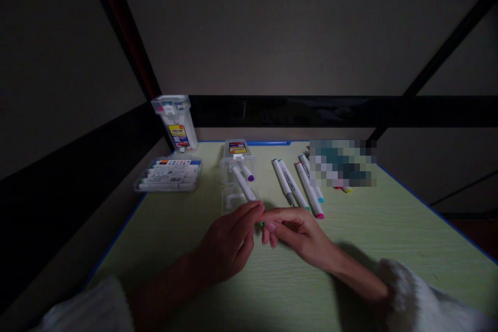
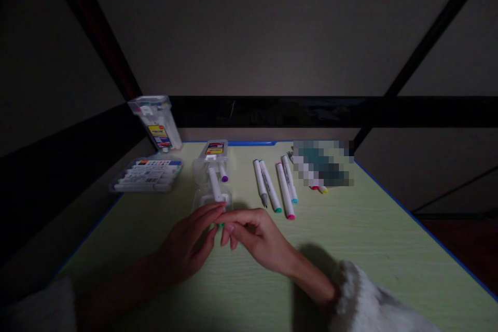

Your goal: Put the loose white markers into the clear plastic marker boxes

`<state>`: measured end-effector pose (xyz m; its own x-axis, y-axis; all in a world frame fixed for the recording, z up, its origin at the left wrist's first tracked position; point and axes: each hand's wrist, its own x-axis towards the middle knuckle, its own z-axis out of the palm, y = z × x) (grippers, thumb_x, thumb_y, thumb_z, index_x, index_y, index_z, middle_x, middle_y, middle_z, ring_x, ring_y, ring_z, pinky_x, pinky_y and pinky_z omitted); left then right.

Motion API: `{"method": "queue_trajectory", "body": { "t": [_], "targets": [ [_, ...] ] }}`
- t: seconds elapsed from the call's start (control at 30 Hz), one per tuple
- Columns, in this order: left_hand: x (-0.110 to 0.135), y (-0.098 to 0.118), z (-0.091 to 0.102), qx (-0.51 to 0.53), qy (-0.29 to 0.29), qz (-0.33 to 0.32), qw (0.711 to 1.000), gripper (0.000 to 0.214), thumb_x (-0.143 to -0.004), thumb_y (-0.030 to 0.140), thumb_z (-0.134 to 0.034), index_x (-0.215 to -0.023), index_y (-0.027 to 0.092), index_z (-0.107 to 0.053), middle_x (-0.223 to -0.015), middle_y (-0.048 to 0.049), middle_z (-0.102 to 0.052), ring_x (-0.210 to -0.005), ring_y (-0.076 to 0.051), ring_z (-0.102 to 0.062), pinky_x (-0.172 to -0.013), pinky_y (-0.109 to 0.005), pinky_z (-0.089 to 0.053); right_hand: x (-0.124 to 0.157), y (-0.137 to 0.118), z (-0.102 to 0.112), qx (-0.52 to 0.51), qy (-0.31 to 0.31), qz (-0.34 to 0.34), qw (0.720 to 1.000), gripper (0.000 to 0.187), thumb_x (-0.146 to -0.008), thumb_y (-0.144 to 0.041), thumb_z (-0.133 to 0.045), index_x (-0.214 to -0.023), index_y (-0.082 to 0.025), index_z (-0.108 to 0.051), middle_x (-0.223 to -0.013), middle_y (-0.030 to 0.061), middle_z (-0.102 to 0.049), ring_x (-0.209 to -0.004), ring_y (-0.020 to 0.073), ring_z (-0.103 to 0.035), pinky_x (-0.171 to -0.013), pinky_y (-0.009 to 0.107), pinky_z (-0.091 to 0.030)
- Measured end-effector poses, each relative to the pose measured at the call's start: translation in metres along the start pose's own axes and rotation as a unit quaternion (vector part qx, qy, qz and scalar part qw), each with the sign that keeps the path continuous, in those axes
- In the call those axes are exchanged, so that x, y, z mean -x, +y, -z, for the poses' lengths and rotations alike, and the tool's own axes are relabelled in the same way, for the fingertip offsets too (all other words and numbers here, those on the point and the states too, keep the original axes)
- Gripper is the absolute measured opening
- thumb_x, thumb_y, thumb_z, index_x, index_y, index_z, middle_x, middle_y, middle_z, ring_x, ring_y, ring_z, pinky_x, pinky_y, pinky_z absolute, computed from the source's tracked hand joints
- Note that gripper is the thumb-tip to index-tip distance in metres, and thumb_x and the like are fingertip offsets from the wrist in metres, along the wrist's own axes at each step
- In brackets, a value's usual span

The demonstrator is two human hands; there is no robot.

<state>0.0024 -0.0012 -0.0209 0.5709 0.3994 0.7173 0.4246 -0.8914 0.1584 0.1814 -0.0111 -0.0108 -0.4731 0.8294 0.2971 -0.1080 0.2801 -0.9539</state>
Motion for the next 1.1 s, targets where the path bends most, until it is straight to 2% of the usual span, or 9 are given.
{"method": "queue_trajectory", "body": {
  "t": [0.3,0.53,0.77,1.1],
  "targets": [
    [-0.002,-0.002,0.003,0.003,0.005,0.010,1.000,0.044,-0.081,0.005,-0.040,-0.124,0.014,-0.038,-0.115,-0.0137,-0.055,-0.108,-0.018,-0.053,-0.089,-0.030,-0.051,0.001,-0.001,0.000,-0.001,-0.008,0.029,1.000,0.021,-0.085,-0.018,-0.049,-0.095,-0.018,-0.068,-0.063,0.0008,-0.060,-0.054,0.0062,-0.051,-0.050,0.018,-0.044],
    [-0.003,-0.003,0.003,0.004,0.016,0.018,1.000,0.034,-0.081,0.006,-0.043,-0.115,0.011,-0.047,-0.112,-0.0142,-0.056,-0.106,-0.017,-0.054,-0.090,-0.027,-0.049,0.002,0.002,-0.001,-0.012,0.000,0.022,1.000,0.021,-0.084,-0.015,-0.049,-0.093,-0.019,-0.068,-0.061,-0.0001,-0.060,-0.053,0.0063,-0.052,-0.050,0.018,-0.044],
    [-0.006,-0.008,0.003,0.003,0.060,0.050,0.997,0.024,-0.084,0.014,-0.049,-0.108,0.016,-0.050,-0.105,-0.0091,-0.059,-0.099,-0.015,-0.058,-0.085,-0.027,-0.052,0.003,0.003,-0.001,-0.002,-0.007,0.012,1.000,0.020,-0.085,-0.017,-0.049,-0.091,-0.018,-0.067,-0.061,0.0005,-0.061,-0.054,0.0071,-0.053,-0.050,0.020,-0.045],
    [-0.003,-0.016,0.004,-0.004,0.046,0.066,0.997,0.024,-0.086,0.009,-0.044,-0.107,0.016,-0.051,-0.107,-0.0085,-0.059,-0.099,-0.014,-0.058,-0.086,-0.027,-0.051,0.004,0.005,0.000,0.011,-0.012,-0.020,1.000,0.019,-0.086,-0.023,-0.049,-0.090,-0.016,-0.066,-0.062,0.0012,-0.061,-0.054,0.0081,-0.052,-0.051,0.022,-0.044]
  ]
}}
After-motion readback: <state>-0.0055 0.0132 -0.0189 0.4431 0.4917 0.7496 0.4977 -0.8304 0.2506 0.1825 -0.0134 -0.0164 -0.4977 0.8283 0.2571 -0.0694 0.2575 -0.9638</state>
